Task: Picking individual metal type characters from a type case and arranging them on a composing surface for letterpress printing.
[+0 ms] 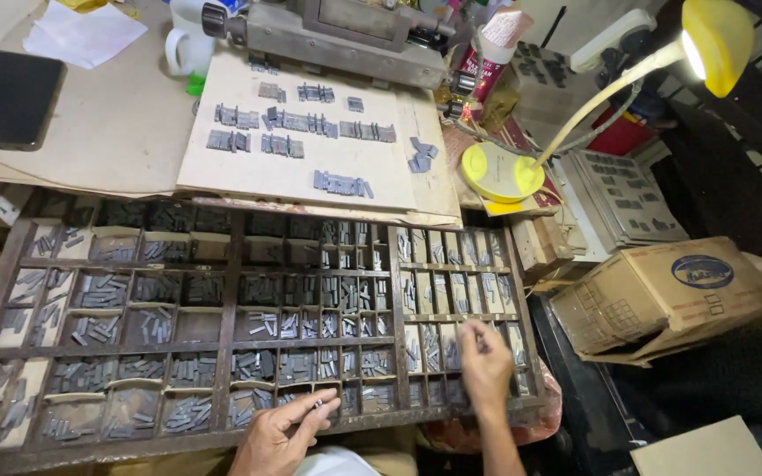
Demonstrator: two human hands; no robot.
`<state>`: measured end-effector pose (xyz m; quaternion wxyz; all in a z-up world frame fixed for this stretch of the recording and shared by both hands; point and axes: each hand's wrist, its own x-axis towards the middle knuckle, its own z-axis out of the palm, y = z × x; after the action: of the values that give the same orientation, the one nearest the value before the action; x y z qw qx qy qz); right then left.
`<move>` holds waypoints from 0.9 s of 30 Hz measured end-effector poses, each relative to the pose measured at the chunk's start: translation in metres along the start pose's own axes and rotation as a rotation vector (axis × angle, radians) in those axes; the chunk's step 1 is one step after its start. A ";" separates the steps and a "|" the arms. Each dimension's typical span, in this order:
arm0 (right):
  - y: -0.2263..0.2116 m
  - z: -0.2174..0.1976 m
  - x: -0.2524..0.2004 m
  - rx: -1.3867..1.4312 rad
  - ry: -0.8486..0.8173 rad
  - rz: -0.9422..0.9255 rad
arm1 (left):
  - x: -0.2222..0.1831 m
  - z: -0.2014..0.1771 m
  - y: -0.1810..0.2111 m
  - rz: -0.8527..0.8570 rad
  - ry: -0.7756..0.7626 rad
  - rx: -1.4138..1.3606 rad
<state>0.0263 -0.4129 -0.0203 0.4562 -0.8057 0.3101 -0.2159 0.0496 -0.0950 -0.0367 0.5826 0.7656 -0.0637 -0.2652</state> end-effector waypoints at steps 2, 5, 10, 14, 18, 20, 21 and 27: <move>0.007 -0.006 0.028 -0.017 0.091 0.036 | 0.002 0.001 -0.002 -0.024 -0.033 0.000; 0.020 -0.007 0.056 -0.073 0.131 0.002 | 0.000 0.002 -0.002 0.041 0.012 0.024; -0.028 -0.002 0.009 -0.031 0.079 -0.066 | 0.000 -0.003 0.014 -0.044 -0.070 0.012; -0.039 0.024 -0.058 0.021 -0.259 -0.298 | -0.006 0.001 0.010 0.419 0.039 0.020; -0.061 0.034 -0.094 0.146 -0.551 -0.580 | -0.016 -0.002 0.027 0.499 0.031 0.061; -0.071 0.035 -0.100 0.171 -0.592 -0.615 | -0.018 -0.003 0.026 0.506 0.031 0.077; -0.075 0.034 -0.101 0.175 -0.609 -0.641 | -0.018 -0.003 0.026 0.580 0.024 0.087; -0.071 0.040 -0.106 0.249 -0.656 -0.685 | -0.013 0.002 0.015 0.707 0.016 0.097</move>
<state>-0.0027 -0.2877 0.0152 0.5255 -0.8262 -0.1607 -0.1240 0.0405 -0.0964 -0.0188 0.6016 0.7252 -0.3326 -0.0381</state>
